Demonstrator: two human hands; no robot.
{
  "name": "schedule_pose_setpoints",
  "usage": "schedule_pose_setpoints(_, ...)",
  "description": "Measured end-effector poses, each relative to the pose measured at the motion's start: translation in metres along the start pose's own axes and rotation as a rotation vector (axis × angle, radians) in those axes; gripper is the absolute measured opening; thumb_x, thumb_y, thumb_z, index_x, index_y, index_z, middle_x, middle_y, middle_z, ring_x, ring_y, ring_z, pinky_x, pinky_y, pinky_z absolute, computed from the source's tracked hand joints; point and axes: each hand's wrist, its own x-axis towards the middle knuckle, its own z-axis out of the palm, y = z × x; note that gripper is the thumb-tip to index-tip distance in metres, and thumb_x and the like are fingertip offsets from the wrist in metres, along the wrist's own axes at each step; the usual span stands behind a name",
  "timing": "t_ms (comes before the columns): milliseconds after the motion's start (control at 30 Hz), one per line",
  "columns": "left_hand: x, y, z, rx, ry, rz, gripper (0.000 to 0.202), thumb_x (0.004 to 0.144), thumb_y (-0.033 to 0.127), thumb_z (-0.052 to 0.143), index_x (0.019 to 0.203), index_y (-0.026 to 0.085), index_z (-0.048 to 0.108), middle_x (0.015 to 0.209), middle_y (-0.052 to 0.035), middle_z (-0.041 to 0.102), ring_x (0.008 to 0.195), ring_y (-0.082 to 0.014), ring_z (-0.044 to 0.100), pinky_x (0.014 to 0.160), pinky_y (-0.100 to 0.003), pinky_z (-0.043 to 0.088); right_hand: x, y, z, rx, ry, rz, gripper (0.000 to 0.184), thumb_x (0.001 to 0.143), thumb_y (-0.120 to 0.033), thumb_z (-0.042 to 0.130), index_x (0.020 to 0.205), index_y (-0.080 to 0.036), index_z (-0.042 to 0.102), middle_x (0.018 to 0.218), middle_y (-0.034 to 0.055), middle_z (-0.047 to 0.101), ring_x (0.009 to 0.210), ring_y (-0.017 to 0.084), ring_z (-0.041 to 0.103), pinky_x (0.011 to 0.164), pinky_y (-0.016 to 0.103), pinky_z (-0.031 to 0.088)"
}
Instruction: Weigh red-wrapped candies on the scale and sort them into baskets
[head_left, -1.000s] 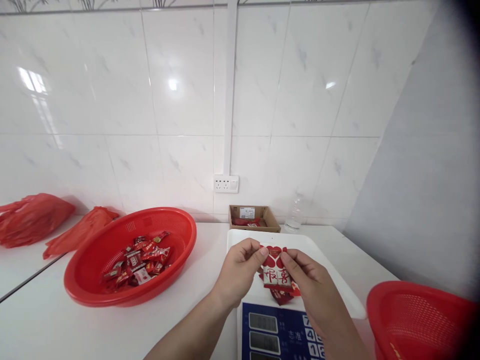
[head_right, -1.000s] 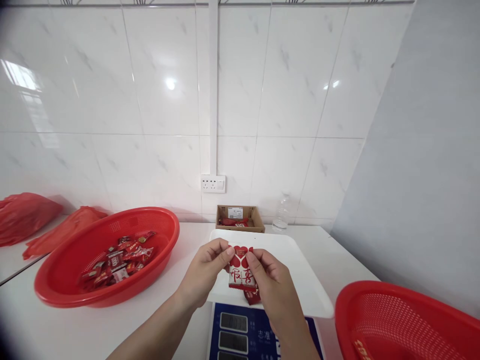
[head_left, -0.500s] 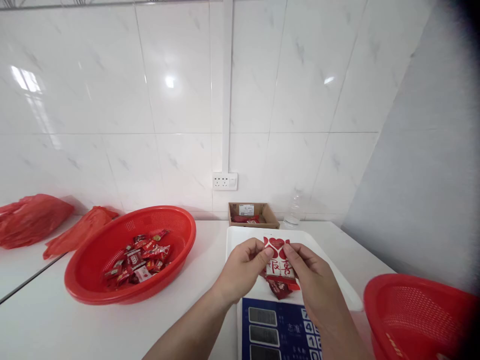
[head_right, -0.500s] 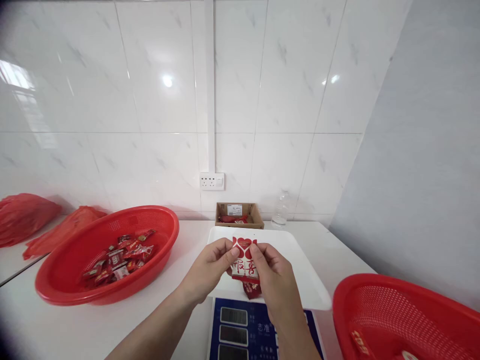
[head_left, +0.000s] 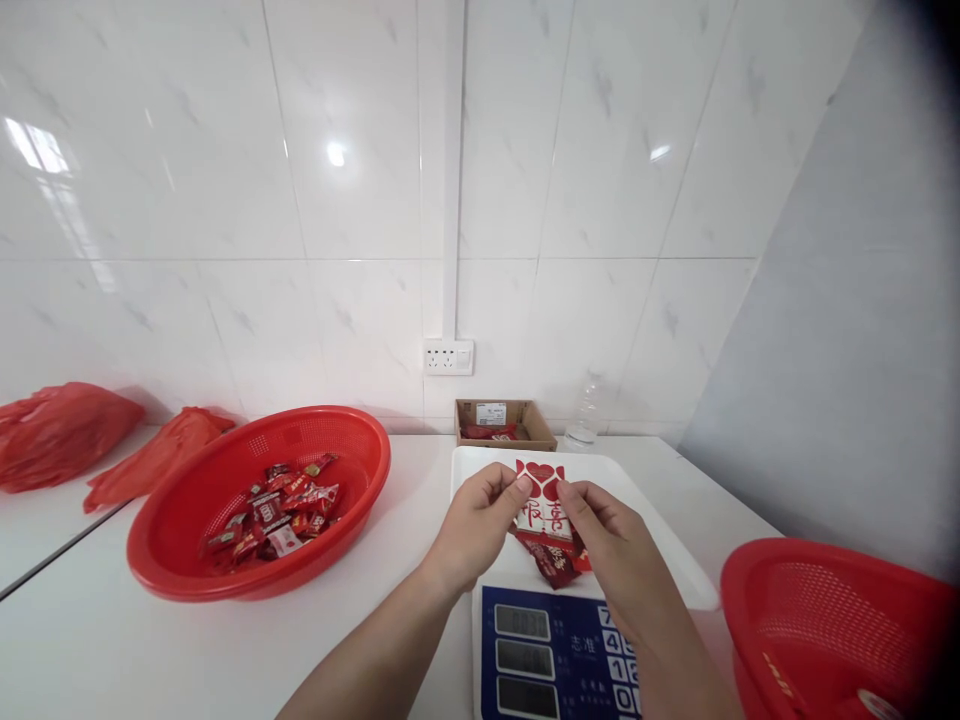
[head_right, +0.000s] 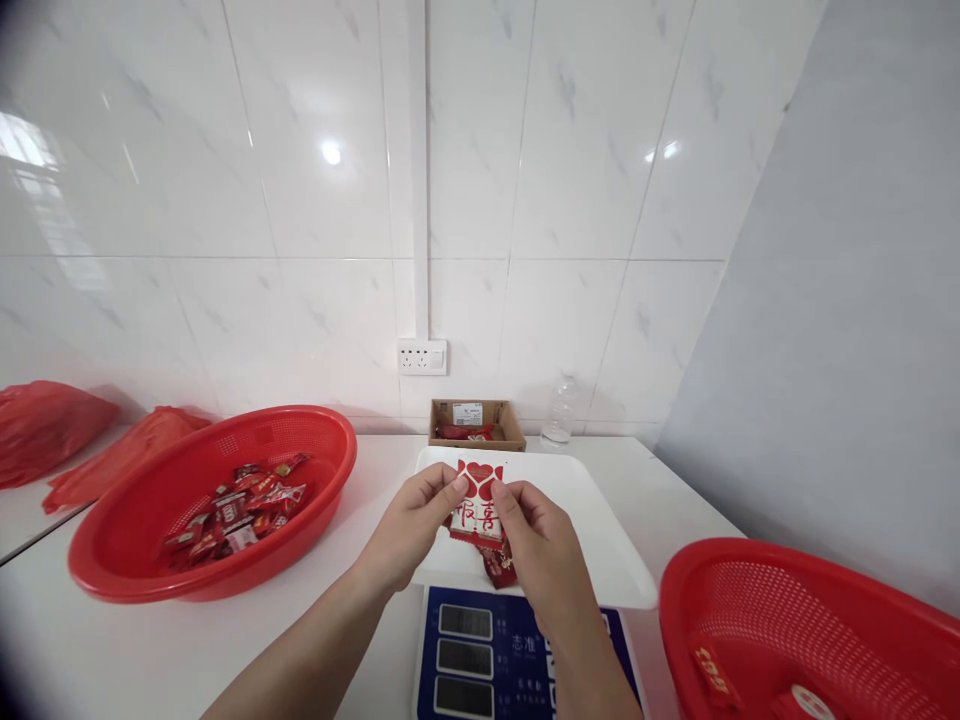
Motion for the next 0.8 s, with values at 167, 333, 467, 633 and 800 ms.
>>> schedule_pose_setpoints(167, -0.0006, 0.0025, 0.0011, -0.002, 0.003, -0.011, 0.037, 0.076, 0.049, 0.056, 0.065, 0.017, 0.044, 0.058, 0.0048, 0.043, 0.053, -0.0081, 0.036, 0.052, -0.020, 0.030, 0.0021, 0.0009, 0.0012, -0.051, 0.027, -0.017, 0.031, 0.071, -0.049, 0.062, 0.061, -0.021, 0.053, 0.053, -0.0038, 0.056, 0.052, 0.012, 0.047, 0.047, 0.020, 0.039)
schedule_pose_setpoints(333, -0.0012, 0.0055, 0.0024, -0.001, 0.012, -0.025, 0.036, 0.075, 0.049, 0.056, 0.064, 0.017, 0.044, 0.057, 0.0049, 0.043, 0.054, -0.0080, 0.036, 0.053, -0.020, 0.030, 0.0023, 0.0026, 0.0004, -0.134, 0.054, -0.042, 0.032, 0.072, -0.049, 0.060, 0.059, -0.020, 0.051, 0.052, -0.0038, 0.053, 0.051, 0.011, 0.045, 0.046, 0.020, 0.037)
schedule_pose_setpoints(467, -0.0011, 0.0057, 0.0027, -0.002, 0.009, -0.023, 0.038, 0.074, 0.051, 0.057, 0.064, 0.017, 0.044, 0.057, 0.0050, 0.043, 0.053, -0.0081, 0.036, 0.053, -0.021, 0.030, -0.0001, 0.0009, 0.0004, -0.164, 0.057, -0.061, 0.033, 0.073, -0.048, 0.059, 0.059, -0.020, 0.050, 0.051, -0.0046, 0.051, 0.049, 0.011, 0.043, 0.045, 0.019, 0.036)
schedule_pose_setpoints(633, -0.0006, 0.0015, 0.0009, 0.035, -0.025, -0.012, 0.040, 0.077, 0.053, 0.053, 0.063, 0.017, 0.043, 0.057, 0.0047, 0.041, 0.054, -0.0084, 0.034, 0.053, -0.021, 0.029, -0.0012, -0.0005, -0.0007, -0.193, 0.076, -0.079, 0.032, 0.074, -0.048, 0.058, 0.059, -0.021, 0.051, 0.052, -0.0044, 0.053, 0.052, 0.012, 0.045, 0.047, 0.019, 0.037)
schedule_pose_setpoints(800, -0.0007, -0.0016, -0.0001, 0.050, -0.041, 0.004, 0.039, 0.079, 0.052, 0.051, 0.064, 0.016, 0.044, 0.058, 0.0041, 0.042, 0.055, -0.0087, 0.035, 0.053, -0.021, 0.029, 0.0007, 0.0001, -0.0005, -0.201, 0.086, -0.091, 0.032, 0.073, -0.049, 0.059, 0.060, -0.021, 0.052, 0.052, -0.0041, 0.055, 0.052, 0.013, 0.046, 0.047, 0.020, 0.037)
